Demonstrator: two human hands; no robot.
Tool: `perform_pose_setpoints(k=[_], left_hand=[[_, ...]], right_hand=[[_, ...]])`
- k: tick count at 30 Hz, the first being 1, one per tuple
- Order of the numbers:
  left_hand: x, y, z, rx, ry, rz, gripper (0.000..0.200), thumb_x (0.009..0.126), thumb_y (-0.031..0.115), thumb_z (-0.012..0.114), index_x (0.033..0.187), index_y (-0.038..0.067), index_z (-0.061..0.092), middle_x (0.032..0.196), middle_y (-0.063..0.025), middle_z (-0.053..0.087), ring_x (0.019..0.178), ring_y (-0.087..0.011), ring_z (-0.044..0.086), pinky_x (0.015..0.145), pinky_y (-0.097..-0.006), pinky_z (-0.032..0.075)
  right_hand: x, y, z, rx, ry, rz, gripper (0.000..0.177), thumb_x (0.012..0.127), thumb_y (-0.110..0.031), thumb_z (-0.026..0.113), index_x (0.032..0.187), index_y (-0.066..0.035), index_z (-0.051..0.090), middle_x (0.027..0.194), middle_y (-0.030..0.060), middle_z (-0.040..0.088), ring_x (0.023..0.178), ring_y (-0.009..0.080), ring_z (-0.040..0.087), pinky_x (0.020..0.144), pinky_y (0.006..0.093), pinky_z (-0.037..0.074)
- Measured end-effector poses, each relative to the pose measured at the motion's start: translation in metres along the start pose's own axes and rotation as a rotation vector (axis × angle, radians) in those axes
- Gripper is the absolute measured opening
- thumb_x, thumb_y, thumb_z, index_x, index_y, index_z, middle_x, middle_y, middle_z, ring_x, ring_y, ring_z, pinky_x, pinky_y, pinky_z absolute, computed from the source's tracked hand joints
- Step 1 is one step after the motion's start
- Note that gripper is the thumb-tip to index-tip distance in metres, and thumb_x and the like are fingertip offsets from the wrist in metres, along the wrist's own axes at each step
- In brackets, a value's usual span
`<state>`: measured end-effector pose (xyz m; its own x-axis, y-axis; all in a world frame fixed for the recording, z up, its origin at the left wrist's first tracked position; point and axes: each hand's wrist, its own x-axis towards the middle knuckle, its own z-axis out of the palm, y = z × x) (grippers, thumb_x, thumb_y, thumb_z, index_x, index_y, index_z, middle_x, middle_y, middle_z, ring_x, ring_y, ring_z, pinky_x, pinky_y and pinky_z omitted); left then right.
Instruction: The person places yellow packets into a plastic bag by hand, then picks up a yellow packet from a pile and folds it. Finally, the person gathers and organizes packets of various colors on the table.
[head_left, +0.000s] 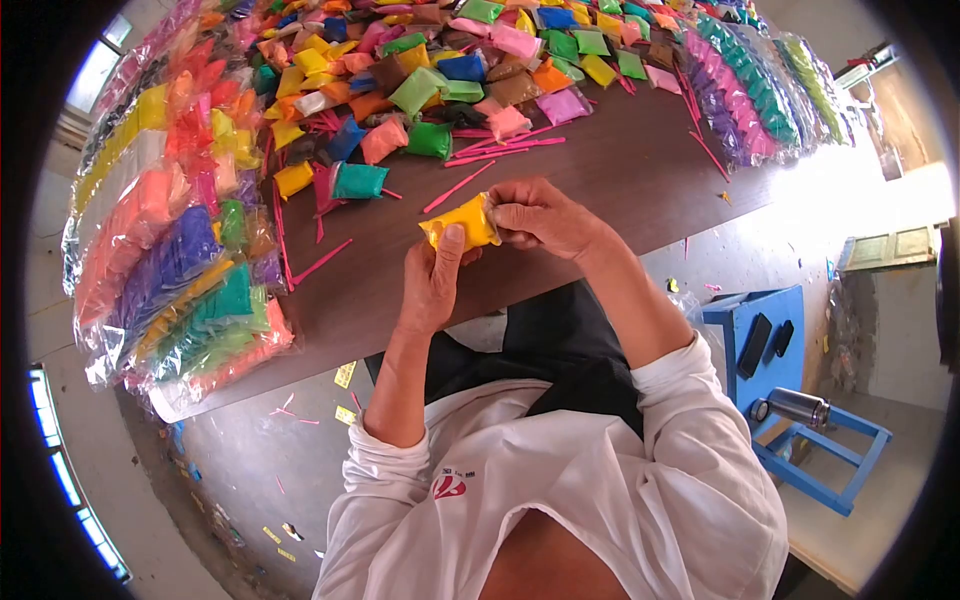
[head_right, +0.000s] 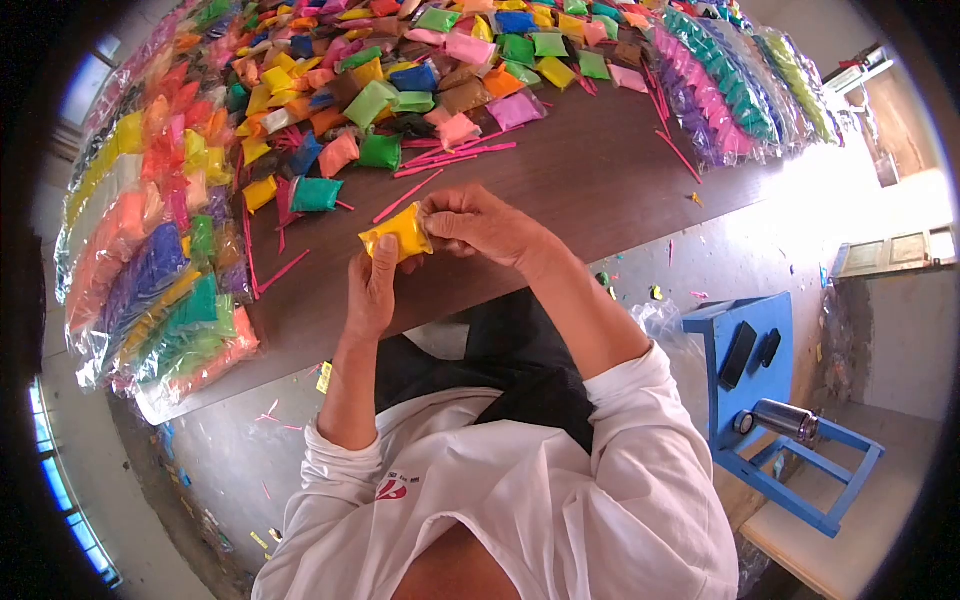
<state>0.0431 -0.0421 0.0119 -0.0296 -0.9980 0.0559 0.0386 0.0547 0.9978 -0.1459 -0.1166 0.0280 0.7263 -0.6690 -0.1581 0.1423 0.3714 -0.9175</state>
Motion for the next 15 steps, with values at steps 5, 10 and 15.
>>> perform_pose_setpoints(k=[5, 10, 15], left_hand=[[0.001, -0.007, -0.007, -0.031, 0.010, -0.014, 0.053, 0.099, 0.052, 0.047, 0.102, 0.002, 0.063, 0.085, -0.0027, 0.063, 0.077, -0.0084, 0.058, 0.070, -0.0229, 0.046], [0.002, -0.006, -0.006, -0.046, 0.042, -0.005, 0.053, 0.099, 0.053, 0.047, 0.099, 0.003, 0.062, 0.080, -0.0010, 0.062, 0.073, -0.0068, 0.055, 0.067, -0.0218, 0.042], [0.003, -0.007, -0.006, -0.019, 0.041, 0.020, 0.053, 0.100, 0.052, 0.044, 0.098, 0.003, 0.063, 0.080, -0.0018, 0.063, 0.073, -0.0077, 0.056, 0.066, -0.0228, 0.043]], right_hand=[[0.007, 0.001, 0.010, 0.078, 0.047, 0.006, 0.014, 0.096, -0.020, 0.057, 0.100, -0.007, 0.060, 0.078, -0.0048, 0.051, 0.061, 0.0007, 0.042, 0.051, 0.0160, 0.031], [0.009, -0.002, 0.019, -0.194, 0.183, -0.082, 0.013, 0.096, -0.018, 0.058, 0.100, -0.005, 0.060, 0.080, -0.0032, 0.054, 0.063, 0.0022, 0.048, 0.052, 0.0165, 0.037], [0.007, -0.006, 0.032, -0.280, 0.312, -0.170, 0.010, 0.093, -0.006, 0.059, 0.102, -0.003, 0.060, 0.080, -0.0020, 0.057, 0.066, 0.0037, 0.052, 0.054, 0.0177, 0.042]])
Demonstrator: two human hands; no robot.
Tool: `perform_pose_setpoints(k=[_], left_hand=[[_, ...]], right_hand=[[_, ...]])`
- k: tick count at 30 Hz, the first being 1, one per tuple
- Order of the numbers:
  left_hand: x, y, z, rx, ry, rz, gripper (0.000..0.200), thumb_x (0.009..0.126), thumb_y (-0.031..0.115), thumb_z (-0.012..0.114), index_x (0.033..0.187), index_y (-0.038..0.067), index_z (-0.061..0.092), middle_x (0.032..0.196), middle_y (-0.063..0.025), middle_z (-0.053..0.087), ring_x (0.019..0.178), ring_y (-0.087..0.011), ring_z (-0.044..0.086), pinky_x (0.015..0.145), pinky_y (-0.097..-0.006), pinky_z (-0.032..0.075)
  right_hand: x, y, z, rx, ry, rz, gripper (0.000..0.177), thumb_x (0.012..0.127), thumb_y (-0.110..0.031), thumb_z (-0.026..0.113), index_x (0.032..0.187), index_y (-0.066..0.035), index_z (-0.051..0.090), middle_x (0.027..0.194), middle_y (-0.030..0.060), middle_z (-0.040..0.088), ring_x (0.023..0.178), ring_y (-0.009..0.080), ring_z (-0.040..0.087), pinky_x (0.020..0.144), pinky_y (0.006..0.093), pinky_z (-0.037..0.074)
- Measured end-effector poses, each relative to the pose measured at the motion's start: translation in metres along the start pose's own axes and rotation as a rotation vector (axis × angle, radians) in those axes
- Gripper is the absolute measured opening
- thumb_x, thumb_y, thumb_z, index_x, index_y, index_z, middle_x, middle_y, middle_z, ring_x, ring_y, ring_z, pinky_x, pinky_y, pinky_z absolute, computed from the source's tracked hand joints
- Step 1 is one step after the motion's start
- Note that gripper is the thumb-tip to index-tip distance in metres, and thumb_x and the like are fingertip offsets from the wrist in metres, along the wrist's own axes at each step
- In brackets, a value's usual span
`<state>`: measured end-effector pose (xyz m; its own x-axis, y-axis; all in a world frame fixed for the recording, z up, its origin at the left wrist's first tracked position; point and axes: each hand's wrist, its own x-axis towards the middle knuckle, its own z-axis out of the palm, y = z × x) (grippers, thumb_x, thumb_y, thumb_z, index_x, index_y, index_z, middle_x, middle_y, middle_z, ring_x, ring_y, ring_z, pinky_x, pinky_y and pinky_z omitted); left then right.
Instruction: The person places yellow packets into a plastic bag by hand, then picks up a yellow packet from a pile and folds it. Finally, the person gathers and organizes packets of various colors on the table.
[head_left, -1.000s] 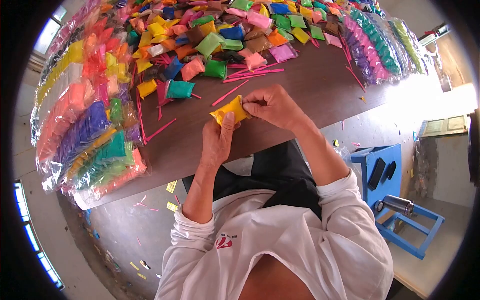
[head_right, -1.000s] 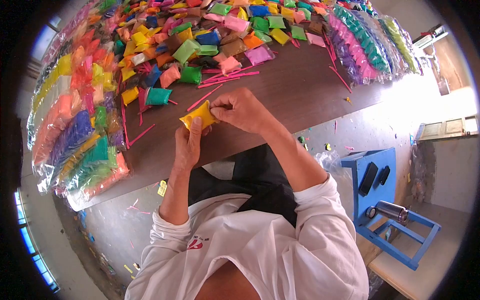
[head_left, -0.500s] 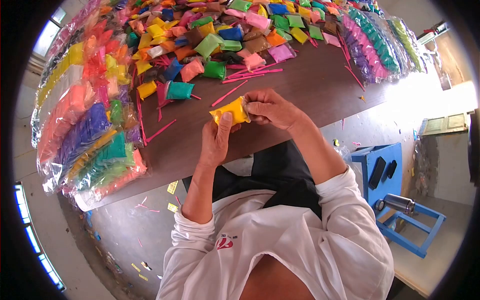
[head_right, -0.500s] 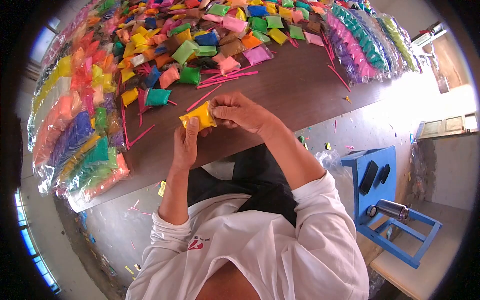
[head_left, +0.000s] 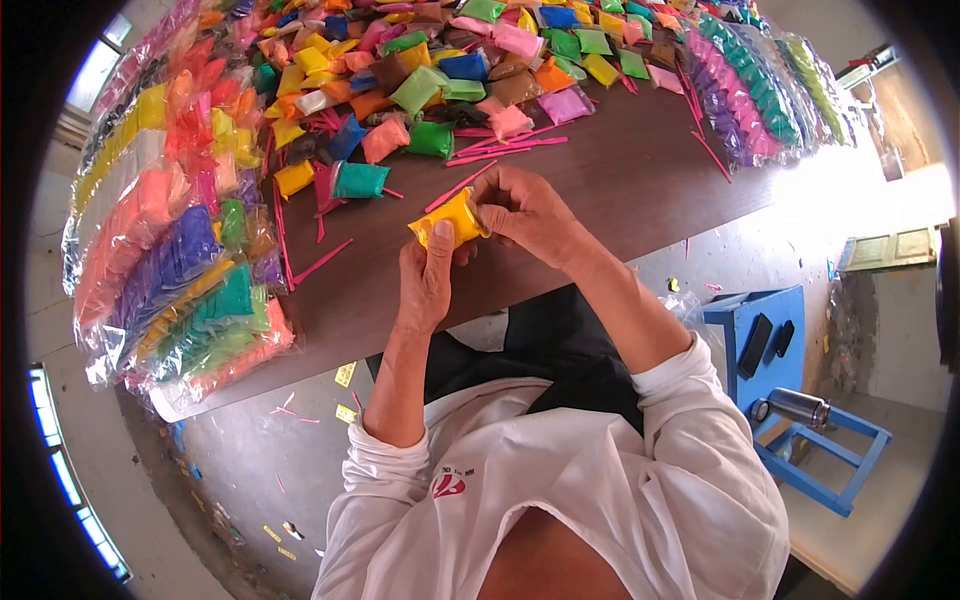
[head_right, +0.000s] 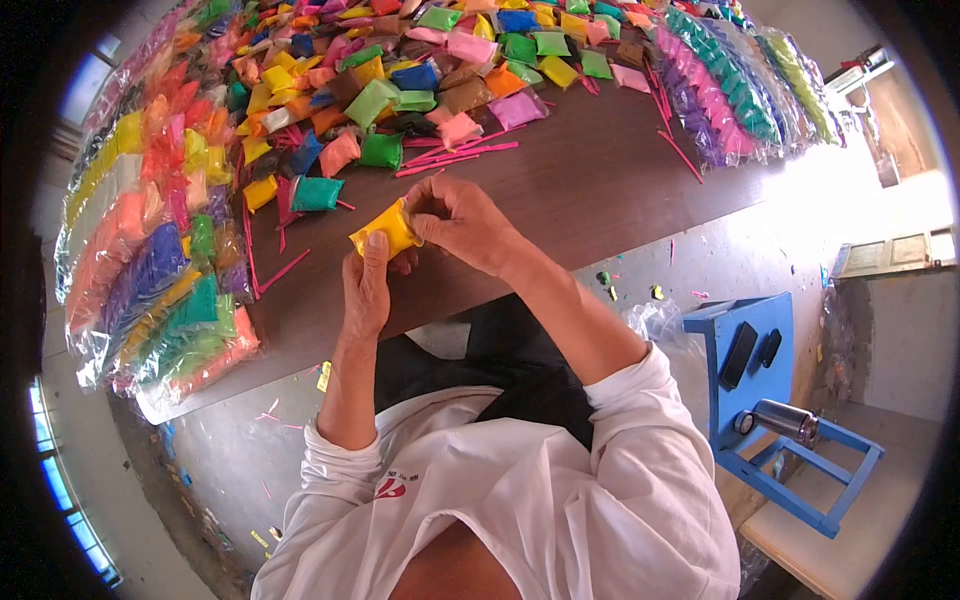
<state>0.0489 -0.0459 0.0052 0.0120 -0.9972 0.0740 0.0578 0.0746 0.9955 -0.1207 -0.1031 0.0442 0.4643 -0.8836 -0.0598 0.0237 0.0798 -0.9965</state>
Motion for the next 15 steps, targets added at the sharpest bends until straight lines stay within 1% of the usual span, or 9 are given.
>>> perform_pose_setpoints(k=[2, 5, 7, 10, 13, 15], left_hand=[[0.000, -0.001, 0.000, 0.044, -0.008, 0.014, 0.055, 0.102, 0.051, 0.039, 0.096, 0.003, 0.064, 0.081, -0.0042, 0.065, 0.073, -0.0098, 0.059, 0.065, -0.0239, 0.045], [0.000, 0.000, 0.002, 0.030, 0.000, 0.007, 0.055, 0.102, 0.051, 0.039, 0.097, 0.003, 0.064, 0.082, -0.0042, 0.065, 0.072, -0.0100, 0.059, 0.066, -0.0239, 0.045], [0.000, -0.003, -0.001, -0.023, -0.024, 0.009, 0.051, 0.102, 0.049, 0.042, 0.100, 0.002, 0.062, 0.082, -0.0024, 0.063, 0.073, -0.0080, 0.056, 0.066, -0.0227, 0.043], [0.000, 0.001, 0.001, -0.066, -0.037, 0.003, 0.049, 0.102, 0.047, 0.044, 0.103, 0.002, 0.062, 0.084, -0.0017, 0.062, 0.074, -0.0073, 0.055, 0.067, -0.0222, 0.043], [-0.001, -0.001, 0.002, -0.054, -0.040, 0.001, 0.046, 0.102, 0.045, 0.045, 0.103, 0.001, 0.062, 0.086, -0.0019, 0.062, 0.076, -0.0078, 0.056, 0.067, -0.0226, 0.044], [-0.002, -0.002, 0.002, -0.046, -0.041, -0.001, 0.046, 0.102, 0.044, 0.046, 0.104, 0.001, 0.062, 0.087, -0.0021, 0.063, 0.077, -0.0081, 0.056, 0.068, -0.0228, 0.045]], right_hand=[[-0.001, 0.000, 0.000, -0.009, 0.026, -0.044, 0.011, 0.091, -0.004, 0.060, 0.102, -0.003, 0.061, 0.080, -0.0016, 0.058, 0.066, 0.0040, 0.052, 0.054, 0.0180, 0.043], [-0.002, 0.003, -0.001, -0.001, 0.027, -0.076, 0.012, 0.091, -0.004, 0.061, 0.102, -0.003, 0.063, 0.082, -0.0007, 0.061, 0.067, 0.0039, 0.054, 0.055, 0.0180, 0.044], [-0.004, 0.002, 0.001, 0.004, 0.037, -0.091, 0.013, 0.091, -0.006, 0.060, 0.102, -0.002, 0.065, 0.083, -0.0002, 0.062, 0.067, 0.0039, 0.054, 0.056, 0.0180, 0.044], [-0.005, 0.002, -0.006, -0.030, -0.015, -0.037, 0.018, 0.094, -0.014, 0.061, 0.103, 0.000, 0.068, 0.081, 0.0019, 0.065, 0.069, 0.0044, 0.057, 0.057, 0.0193, 0.045], [-0.007, 0.000, -0.009, 0.026, -0.006, -0.081, 0.026, 0.095, -0.024, 0.064, 0.101, 0.000, 0.071, 0.074, 0.0010, 0.065, 0.064, 0.0038, 0.057, 0.053, 0.0190, 0.044], [-0.005, -0.002, -0.012, -0.057, -0.005, -0.048, 0.029, 0.095, -0.028, 0.064, 0.096, 0.000, 0.072, 0.072, -0.0001, 0.063, 0.063, 0.0034, 0.056, 0.053, 0.0187, 0.044]])
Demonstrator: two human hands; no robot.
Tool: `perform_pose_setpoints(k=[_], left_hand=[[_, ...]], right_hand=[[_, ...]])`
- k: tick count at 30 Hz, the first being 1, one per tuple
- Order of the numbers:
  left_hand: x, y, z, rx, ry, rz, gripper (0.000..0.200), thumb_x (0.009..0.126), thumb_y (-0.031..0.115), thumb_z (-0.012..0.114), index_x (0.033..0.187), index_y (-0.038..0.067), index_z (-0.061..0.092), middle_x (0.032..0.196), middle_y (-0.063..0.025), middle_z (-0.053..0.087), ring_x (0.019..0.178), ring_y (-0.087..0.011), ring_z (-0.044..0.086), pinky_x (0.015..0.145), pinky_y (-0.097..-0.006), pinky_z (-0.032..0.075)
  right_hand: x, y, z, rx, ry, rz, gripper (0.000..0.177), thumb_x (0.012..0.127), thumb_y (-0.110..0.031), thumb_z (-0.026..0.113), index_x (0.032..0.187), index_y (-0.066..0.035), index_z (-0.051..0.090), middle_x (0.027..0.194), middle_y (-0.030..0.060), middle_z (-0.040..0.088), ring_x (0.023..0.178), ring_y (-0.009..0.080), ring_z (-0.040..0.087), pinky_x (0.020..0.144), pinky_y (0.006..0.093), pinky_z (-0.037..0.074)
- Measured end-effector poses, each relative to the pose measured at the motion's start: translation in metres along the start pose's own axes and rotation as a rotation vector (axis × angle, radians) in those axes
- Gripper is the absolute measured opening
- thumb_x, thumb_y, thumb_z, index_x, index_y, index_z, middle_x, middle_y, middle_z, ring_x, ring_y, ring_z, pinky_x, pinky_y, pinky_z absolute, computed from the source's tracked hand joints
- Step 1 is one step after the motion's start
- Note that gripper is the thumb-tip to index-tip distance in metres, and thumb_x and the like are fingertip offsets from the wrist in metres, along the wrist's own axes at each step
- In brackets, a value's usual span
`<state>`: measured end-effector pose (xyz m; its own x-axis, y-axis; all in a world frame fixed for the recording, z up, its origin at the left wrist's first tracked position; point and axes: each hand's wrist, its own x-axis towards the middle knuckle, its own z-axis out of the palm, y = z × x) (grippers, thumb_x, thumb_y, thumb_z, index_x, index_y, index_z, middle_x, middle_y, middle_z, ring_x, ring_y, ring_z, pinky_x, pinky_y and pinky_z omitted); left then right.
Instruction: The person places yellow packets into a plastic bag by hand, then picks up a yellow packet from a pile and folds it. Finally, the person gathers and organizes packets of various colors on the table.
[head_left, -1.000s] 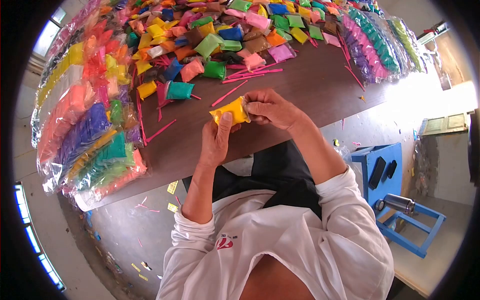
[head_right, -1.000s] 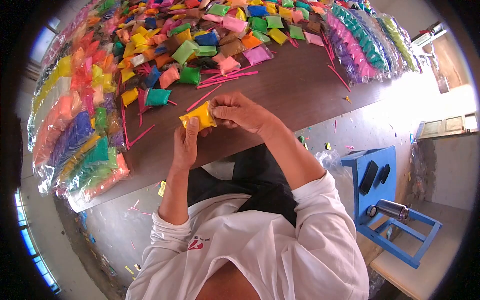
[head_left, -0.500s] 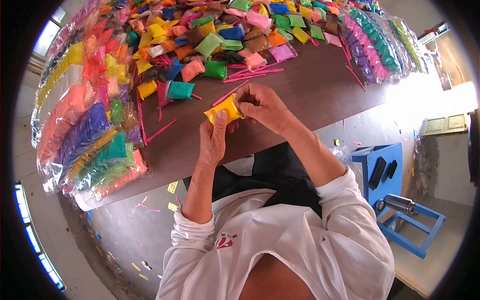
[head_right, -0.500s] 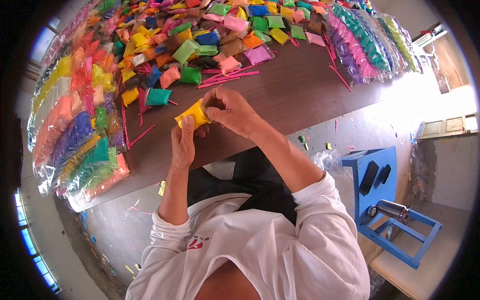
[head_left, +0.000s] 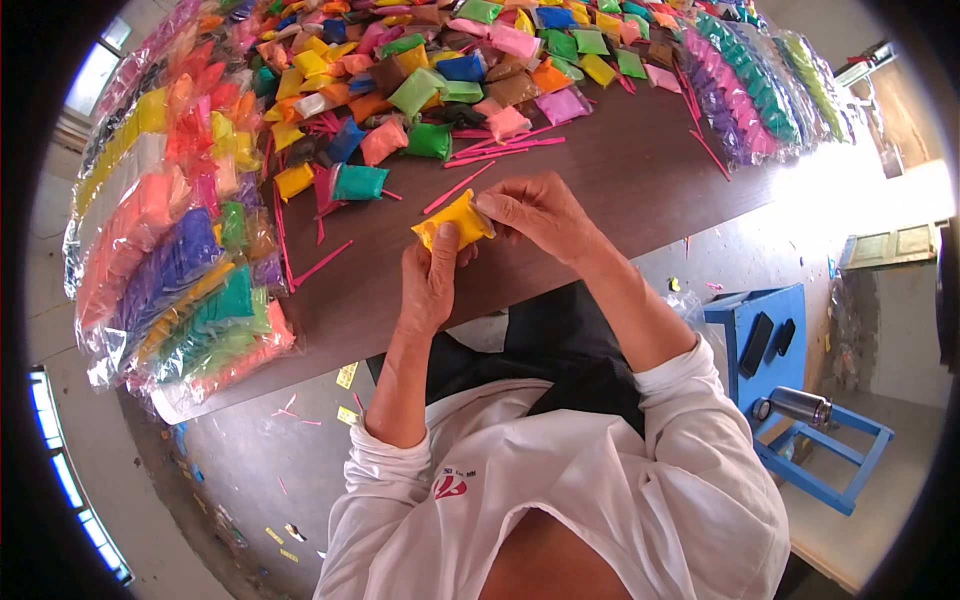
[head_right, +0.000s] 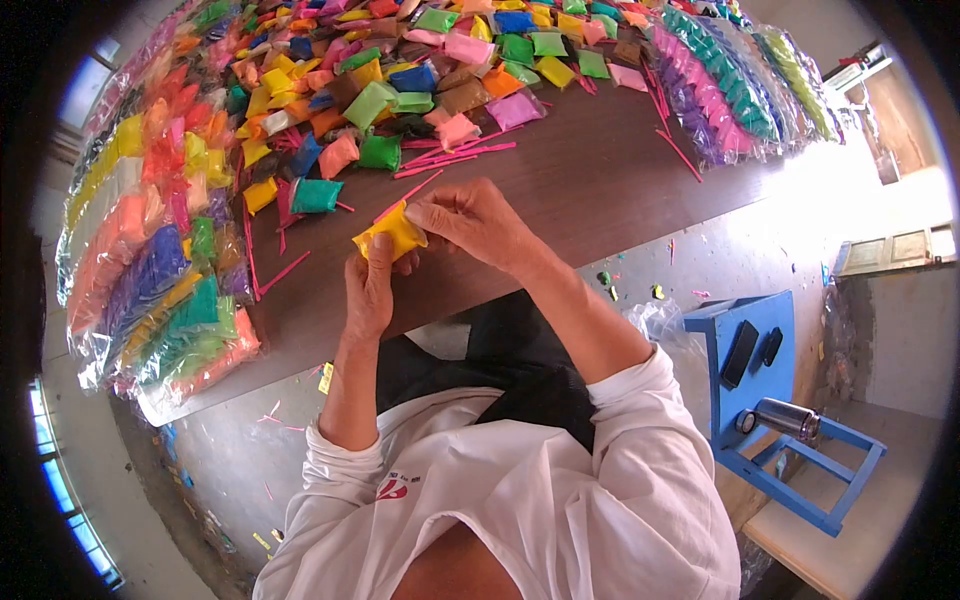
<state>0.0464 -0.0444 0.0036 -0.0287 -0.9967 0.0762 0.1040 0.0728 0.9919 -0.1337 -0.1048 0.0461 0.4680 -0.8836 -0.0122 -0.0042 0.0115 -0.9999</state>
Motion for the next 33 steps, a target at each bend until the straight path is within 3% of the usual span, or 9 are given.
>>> perform_pose_setpoints(k=[4, 16, 31, 33], left_hand=[[-0.002, 0.001, 0.002, 0.005, 0.014, -0.033, 0.048, 0.100, 0.046, 0.048, 0.105, 0.001, 0.062, 0.088, -0.0026, 0.063, 0.078, -0.0084, 0.057, 0.070, -0.0228, 0.046], [0.000, 0.000, -0.001, 0.033, -0.007, -0.049, 0.052, 0.099, 0.050, 0.048, 0.106, 0.001, 0.062, 0.089, -0.0031, 0.063, 0.080, -0.0085, 0.057, 0.072, -0.0233, 0.046], [-0.001, -0.002, 0.002, 0.062, 0.010, -0.024, 0.049, 0.101, 0.045, 0.049, 0.103, -0.002, 0.062, 0.086, -0.0038, 0.064, 0.078, -0.0090, 0.058, 0.072, -0.0244, 0.048], [-0.001, -0.001, 0.003, 0.069, 0.013, -0.022, 0.048, 0.101, 0.044, 0.049, 0.102, -0.002, 0.062, 0.085, -0.0040, 0.064, 0.078, -0.0090, 0.058, 0.071, -0.0247, 0.048]], right_hand=[[0.005, -0.007, 0.000, -0.045, 0.008, 0.060, 0.030, 0.094, -0.031, 0.066, 0.091, -0.002, 0.073, 0.069, -0.0012, 0.063, 0.060, 0.0033, 0.055, 0.051, 0.0183, 0.043], [0.006, -0.004, -0.004, -0.005, -0.019, 0.132, 0.028, 0.094, -0.031, 0.066, 0.095, -0.004, 0.073, 0.074, -0.0014, 0.065, 0.064, 0.0037, 0.058, 0.054, 0.0189, 0.044], [0.003, -0.015, -0.008, -0.154, -0.051, 0.097, 0.022, 0.093, -0.021, 0.065, 0.098, 0.000, 0.072, 0.078, 0.0012, 0.068, 0.067, 0.0053, 0.060, 0.057, 0.0212, 0.046], [0.003, -0.008, -0.008, -0.174, -0.043, -0.002, 0.020, 0.092, -0.016, 0.064, 0.095, 0.002, 0.072, 0.075, 0.0048, 0.068, 0.065, 0.0079, 0.061, 0.057, 0.0235, 0.049]])
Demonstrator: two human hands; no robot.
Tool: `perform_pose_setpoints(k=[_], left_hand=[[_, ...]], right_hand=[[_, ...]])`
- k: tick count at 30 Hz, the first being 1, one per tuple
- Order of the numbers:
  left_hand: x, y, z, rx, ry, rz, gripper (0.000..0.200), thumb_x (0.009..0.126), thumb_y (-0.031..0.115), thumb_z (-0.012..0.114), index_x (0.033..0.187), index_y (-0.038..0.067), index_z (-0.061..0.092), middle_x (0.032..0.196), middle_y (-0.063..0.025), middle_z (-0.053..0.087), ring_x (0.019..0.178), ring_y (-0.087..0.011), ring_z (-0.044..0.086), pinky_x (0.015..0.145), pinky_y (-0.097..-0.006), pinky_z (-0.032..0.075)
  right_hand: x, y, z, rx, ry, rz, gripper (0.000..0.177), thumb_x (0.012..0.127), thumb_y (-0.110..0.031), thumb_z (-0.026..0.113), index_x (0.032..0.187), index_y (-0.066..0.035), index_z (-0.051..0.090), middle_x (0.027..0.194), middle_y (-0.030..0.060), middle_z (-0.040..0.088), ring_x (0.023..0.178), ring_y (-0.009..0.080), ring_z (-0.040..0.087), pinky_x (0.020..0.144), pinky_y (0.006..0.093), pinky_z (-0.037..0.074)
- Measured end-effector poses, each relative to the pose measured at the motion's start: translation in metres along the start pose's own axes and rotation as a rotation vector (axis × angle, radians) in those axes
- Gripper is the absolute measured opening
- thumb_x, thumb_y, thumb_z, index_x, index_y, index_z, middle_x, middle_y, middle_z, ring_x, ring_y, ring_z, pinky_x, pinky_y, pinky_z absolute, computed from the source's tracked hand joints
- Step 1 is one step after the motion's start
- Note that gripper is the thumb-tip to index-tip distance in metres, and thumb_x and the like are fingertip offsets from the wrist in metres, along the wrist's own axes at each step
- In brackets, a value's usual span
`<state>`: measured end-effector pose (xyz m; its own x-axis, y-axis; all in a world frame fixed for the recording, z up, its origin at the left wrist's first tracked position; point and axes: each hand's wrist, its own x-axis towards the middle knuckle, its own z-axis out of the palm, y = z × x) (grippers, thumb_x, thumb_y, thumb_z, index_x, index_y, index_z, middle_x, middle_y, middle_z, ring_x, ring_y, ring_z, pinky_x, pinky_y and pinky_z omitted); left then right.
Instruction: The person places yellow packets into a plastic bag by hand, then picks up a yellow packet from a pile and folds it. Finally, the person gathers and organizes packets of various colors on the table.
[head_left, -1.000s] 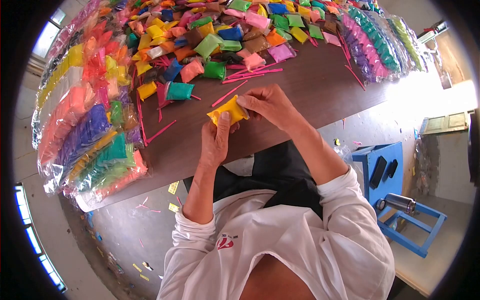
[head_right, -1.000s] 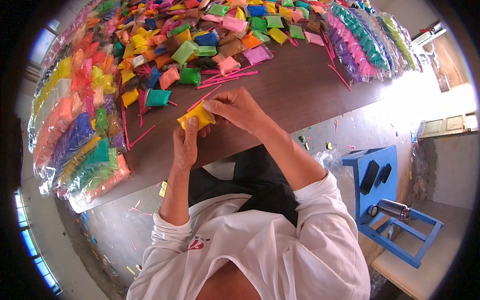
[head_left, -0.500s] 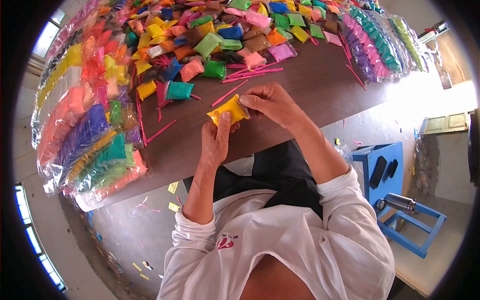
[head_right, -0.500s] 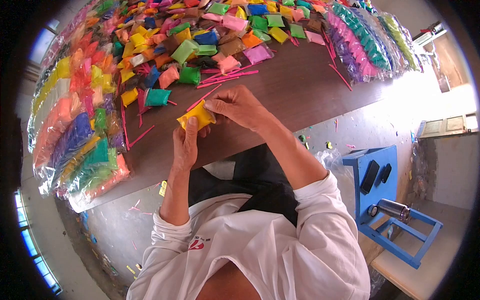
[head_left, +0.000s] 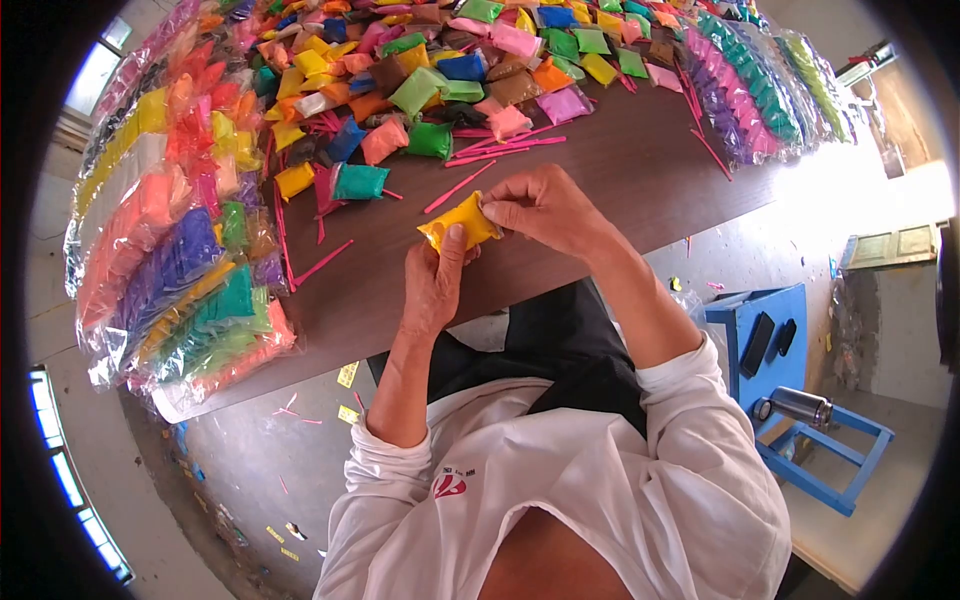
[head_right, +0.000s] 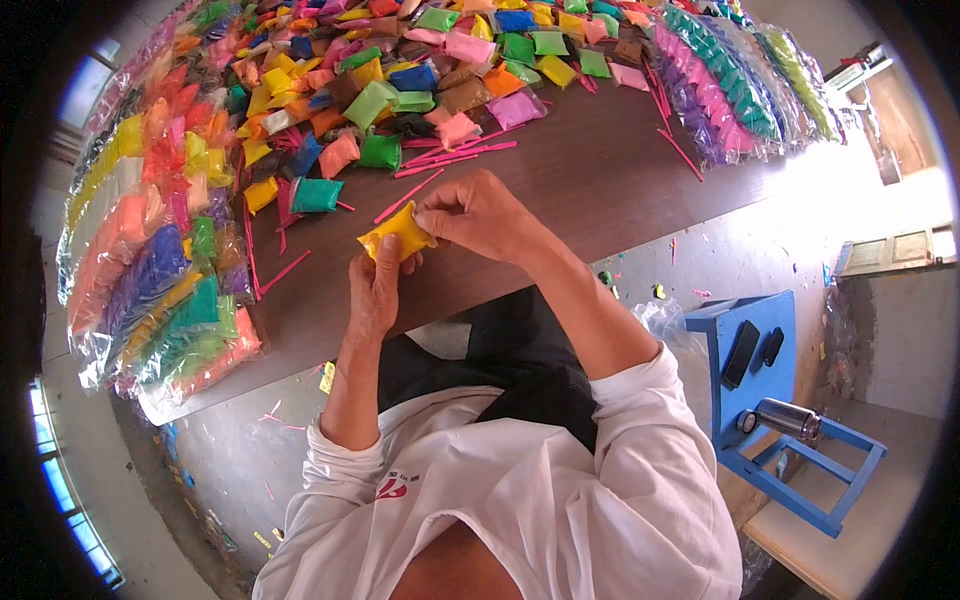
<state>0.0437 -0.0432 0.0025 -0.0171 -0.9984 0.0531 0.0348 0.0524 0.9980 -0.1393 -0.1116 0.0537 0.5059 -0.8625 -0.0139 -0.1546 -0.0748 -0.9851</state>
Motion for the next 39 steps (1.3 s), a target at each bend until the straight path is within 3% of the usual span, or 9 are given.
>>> perform_pose_setpoints(k=[7, 22, 35, 39], left_hand=[[-0.0006, -0.0006, -0.0013, 0.088, -0.009, 0.005, 0.049, 0.100, 0.043, 0.051, 0.099, -0.004, 0.062, 0.084, -0.0051, 0.064, 0.076, -0.0099, 0.059, 0.069, -0.0255, 0.047], [-0.0014, 0.0026, 0.0006, -0.006, 0.003, -0.010, 0.047, 0.101, 0.041, 0.051, 0.106, -0.004, 0.062, 0.090, -0.0052, 0.064, 0.080, -0.0099, 0.059, 0.073, -0.0246, 0.050], [-0.0015, 0.0044, 0.0018, 0.002, 0.011, -0.026, 0.049, 0.101, 0.042, 0.050, 0.110, -0.005, 0.061, 0.096, -0.0068, 0.065, 0.084, -0.0114, 0.061, 0.077, -0.0257, 0.052], [-0.0017, 0.0085, 0.0061, 0.007, 0.023, -0.030, 0.049, 0.100, 0.047, 0.048, 0.105, 0.000, 0.062, 0.087, -0.0028, 0.063, 0.079, -0.0090, 0.056, 0.073, -0.0246, 0.045]], right_hand=[[-0.0030, -0.0020, 0.0010, -0.197, 0.064, -0.054, 0.018, 0.086, -0.012, 0.065, 0.090, 0.004, 0.071, 0.070, 0.0099, 0.068, 0.062, 0.0124, 0.065, 0.058, 0.0279, 0.051], [-0.0048, -0.0052, -0.0031, 0.095, -0.018, 0.133, 0.019, 0.093, -0.015, 0.065, 0.099, 0.002, 0.071, 0.082, 0.0057, 0.069, 0.068, 0.0087, 0.064, 0.058, 0.0214, 0.050], [-0.0071, -0.0030, -0.0041, 0.103, -0.018, 0.140, 0.019, 0.092, -0.016, 0.065, 0.099, 0.000, 0.071, 0.081, 0.0049, 0.070, 0.067, 0.0086, 0.065, 0.054, 0.0202, 0.047], [-0.0089, 0.0020, -0.0075, 0.122, -0.081, 0.154, 0.023, 0.094, -0.019, 0.063, 0.103, 0.001, 0.070, 0.083, 0.0039, 0.070, 0.068, 0.0076, 0.066, 0.054, 0.0196, 0.046]])
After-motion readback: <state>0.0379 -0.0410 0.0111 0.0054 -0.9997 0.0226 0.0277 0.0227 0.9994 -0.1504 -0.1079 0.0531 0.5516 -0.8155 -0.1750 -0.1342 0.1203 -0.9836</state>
